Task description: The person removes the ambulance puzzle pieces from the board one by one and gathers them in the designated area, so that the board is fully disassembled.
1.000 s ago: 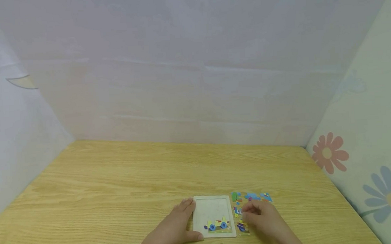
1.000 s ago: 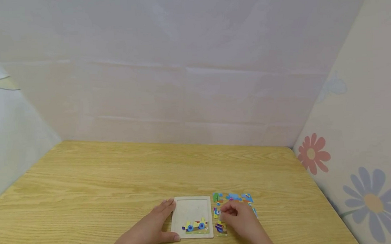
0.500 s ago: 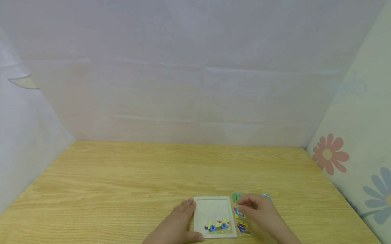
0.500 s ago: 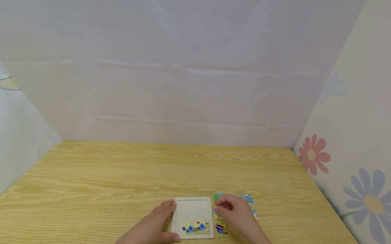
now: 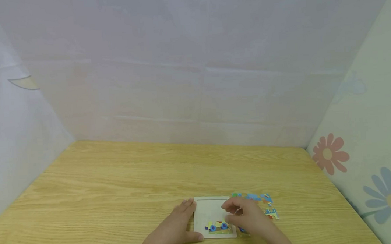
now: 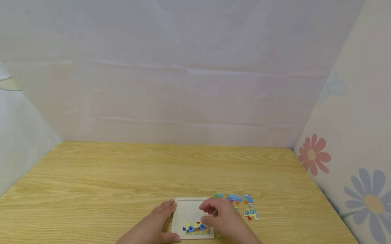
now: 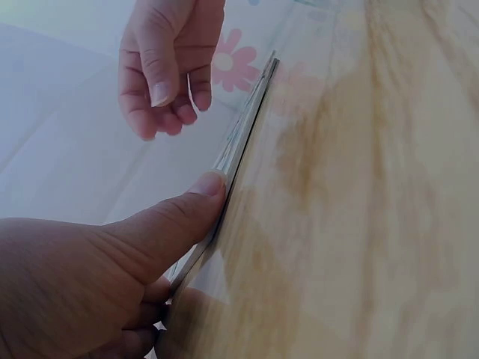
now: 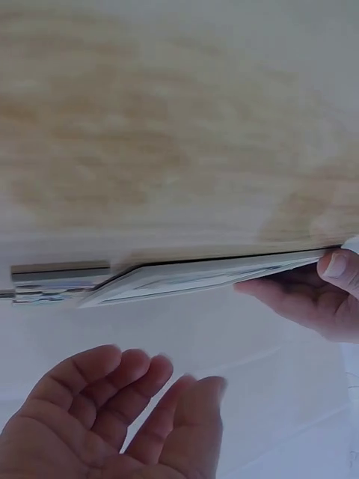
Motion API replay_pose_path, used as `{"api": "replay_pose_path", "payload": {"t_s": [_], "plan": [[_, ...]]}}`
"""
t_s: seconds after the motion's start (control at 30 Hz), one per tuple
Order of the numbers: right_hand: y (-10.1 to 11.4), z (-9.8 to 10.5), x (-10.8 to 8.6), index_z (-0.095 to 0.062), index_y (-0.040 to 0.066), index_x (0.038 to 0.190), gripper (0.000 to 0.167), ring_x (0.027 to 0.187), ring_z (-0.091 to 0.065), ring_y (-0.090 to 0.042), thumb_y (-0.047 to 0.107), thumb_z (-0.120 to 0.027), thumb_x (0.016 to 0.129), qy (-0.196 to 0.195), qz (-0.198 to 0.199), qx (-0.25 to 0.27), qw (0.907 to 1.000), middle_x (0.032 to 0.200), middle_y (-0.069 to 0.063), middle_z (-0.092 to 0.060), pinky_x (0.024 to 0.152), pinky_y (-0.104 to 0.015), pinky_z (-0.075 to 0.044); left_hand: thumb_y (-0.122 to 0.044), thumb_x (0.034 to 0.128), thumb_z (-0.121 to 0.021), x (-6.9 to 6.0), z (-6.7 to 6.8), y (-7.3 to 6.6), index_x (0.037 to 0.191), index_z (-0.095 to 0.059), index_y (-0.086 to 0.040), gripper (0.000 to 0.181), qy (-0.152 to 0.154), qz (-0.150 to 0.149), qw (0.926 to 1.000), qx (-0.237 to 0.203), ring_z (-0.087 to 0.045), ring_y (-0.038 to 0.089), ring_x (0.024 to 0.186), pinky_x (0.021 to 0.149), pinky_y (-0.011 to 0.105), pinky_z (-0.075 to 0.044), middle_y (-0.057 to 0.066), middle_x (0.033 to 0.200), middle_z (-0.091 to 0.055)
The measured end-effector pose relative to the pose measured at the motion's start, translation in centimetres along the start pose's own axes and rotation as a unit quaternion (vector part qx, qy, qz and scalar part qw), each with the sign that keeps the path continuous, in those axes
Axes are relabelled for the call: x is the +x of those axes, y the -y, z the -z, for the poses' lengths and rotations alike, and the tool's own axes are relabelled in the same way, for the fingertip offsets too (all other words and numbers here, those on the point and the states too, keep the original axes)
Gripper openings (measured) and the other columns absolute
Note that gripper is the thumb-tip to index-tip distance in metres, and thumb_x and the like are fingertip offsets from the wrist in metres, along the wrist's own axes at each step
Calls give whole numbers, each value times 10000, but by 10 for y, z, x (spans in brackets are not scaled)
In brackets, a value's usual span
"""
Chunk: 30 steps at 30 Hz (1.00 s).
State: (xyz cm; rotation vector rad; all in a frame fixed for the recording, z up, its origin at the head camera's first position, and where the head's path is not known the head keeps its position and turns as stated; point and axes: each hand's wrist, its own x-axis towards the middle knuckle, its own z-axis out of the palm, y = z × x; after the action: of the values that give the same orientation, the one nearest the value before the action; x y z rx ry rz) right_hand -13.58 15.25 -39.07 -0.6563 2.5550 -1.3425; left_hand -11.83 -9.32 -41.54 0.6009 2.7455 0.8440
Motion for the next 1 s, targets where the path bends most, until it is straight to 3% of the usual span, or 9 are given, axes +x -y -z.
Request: {"api": "replay_pose_path", "payload": {"t_s": [0.2, 0.43, 0.67, 1.0], "plan": [[4, -6, 3, -643, 88, 1047, 265, 920, -557, -209, 150, -710, 798, 433, 439, -266, 9977, 1041, -41, -647, 764, -253, -483, -515, 715, -717, 0, 0, 0, 1392, -366, 19, 931, -34, 8, 10000, 35, -283, 381, 1351, 1064, 556, -291, 170, 1477, -318], [2, -12, 6, -631, 142, 1075, 283, 940, -561, -149, 93, -692, 804, 785, 857, -674, 9909, 1066, 43, -630, 803, -259, -499, -508, 722, -715, -1, 0, 0, 1395, -362, 21, 926, -30, -21, 10000, 83, -274, 365, 1360, 1076, 545, -278, 165, 1480, -315], [3, -17, 11, -630, 153, 1089, 322, 945, -566, -94, 68, -699, 785, 1076, 885, -934, 9858, 1078, 60, -621, 793, -236, -500, -513, 724, -708, -1, 2, 0, 1401, -353, 15, 930, 54, 8, 10000, -18, -247, 360, 1373, 1084, 544, -261, 155, 1493, -293], [4, -21, 15, -640, 132, 1081, 289, 891, -521, -2, 103, -697, 799, 1241, 1221, -1839, 9674, 1019, 102, -602, 801, -201, -491, -518, 725, -702, 0, 2, 0, 1397, -356, 20, 928, 51, -52, 10000, 30, -240, 368, 1373, 1082, 548, -259, 163, 1492, -289]]}}
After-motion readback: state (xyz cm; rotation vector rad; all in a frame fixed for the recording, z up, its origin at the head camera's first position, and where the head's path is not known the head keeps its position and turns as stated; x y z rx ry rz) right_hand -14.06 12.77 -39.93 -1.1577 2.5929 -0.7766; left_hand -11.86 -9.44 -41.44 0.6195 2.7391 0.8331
